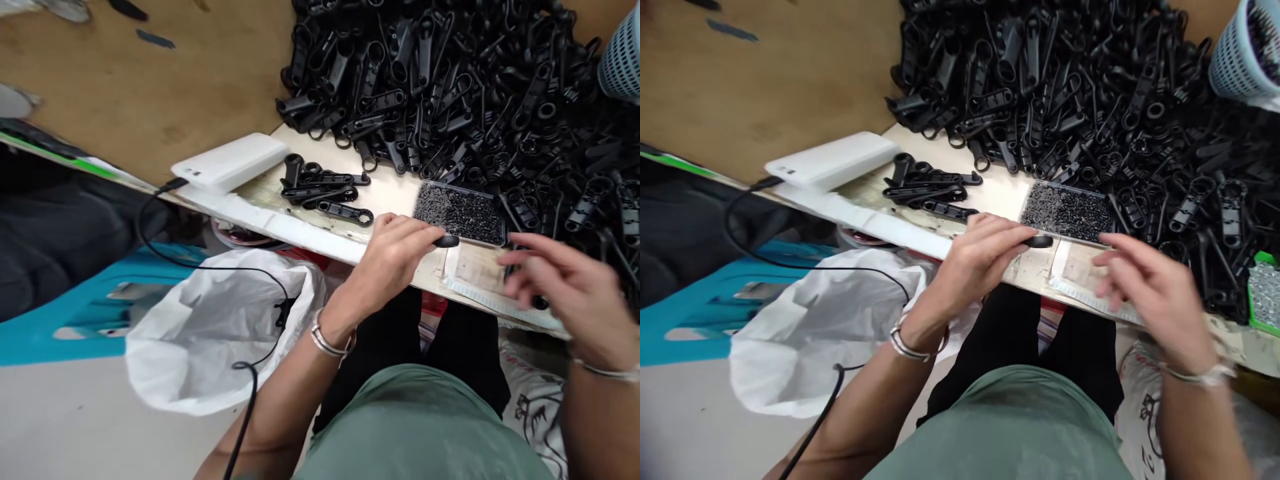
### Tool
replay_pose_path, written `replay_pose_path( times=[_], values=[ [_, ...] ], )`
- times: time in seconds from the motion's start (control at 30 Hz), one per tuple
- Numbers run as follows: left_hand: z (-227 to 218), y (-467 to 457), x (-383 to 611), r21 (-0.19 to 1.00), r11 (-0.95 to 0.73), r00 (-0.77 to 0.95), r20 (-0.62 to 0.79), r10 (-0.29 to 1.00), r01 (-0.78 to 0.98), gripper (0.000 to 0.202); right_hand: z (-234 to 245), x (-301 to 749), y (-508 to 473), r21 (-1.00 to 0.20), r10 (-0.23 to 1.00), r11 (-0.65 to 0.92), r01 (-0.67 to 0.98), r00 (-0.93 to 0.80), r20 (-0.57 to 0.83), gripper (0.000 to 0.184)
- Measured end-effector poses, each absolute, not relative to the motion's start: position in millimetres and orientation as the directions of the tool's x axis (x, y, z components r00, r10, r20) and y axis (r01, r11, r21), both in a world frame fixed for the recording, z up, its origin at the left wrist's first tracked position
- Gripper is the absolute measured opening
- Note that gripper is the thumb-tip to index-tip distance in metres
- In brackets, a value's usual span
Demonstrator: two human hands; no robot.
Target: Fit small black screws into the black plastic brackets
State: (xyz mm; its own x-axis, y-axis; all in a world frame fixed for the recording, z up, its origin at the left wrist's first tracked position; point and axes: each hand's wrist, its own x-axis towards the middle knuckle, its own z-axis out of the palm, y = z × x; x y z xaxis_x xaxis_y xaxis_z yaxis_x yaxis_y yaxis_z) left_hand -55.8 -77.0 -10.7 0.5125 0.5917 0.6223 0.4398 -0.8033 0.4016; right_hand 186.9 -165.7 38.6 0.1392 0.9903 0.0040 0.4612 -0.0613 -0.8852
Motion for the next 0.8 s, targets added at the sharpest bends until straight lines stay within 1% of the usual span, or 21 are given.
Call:
replay_pose_path(
  times=[0.03,0.07,0.13,0.2,0.3,0.43,0.6,0.8],
  values=[
    [-12,-81,-49,0.370,-0.819,0.524,0.635,0.567,0.438,0.021,32,169,-160,-0.933,0.991,-0.092,0.347,0.121,-0.053,0.042],
    [-15,-84,-43,0.333,-0.830,0.534,0.645,0.547,0.447,0.023,24,155,-154,-0.959,0.989,-0.109,0.260,0.127,-0.078,0.046],
    [-19,-89,-36,0.269,-0.843,0.555,0.653,0.516,0.466,0.025,9,138,-143,-0.981,0.987,-0.110,0.159,0.136,-0.088,0.042],
    [-24,-92,-36,0.254,-0.837,0.565,0.639,0.521,0.485,0.022,-2,135,-137,-0.986,0.987,-0.104,0.127,0.138,-0.086,0.038],
    [-29,-90,-44,0.296,-0.807,0.582,0.571,0.578,0.511,0.024,-10,144,-138,-0.987,0.988,-0.119,0.105,0.111,-0.107,0.039],
    [-35,-85,-52,0.358,-0.785,0.636,0.460,0.620,0.506,0.027,-13,151,-141,-0.982,0.987,-0.138,0.127,0.095,-0.126,0.041],
    [-38,-86,-47,0.391,-0.754,0.618,0.433,0.657,0.527,0.024,-16,151,-138,-0.967,0.988,-0.133,0.219,0.111,-0.111,0.040],
    [-36,-86,-43,0.391,-0.735,0.622,0.393,0.677,0.554,0.017,-21,155,-136,-0.943,0.982,-0.153,0.296,0.149,-0.112,0.041]
  ],
)
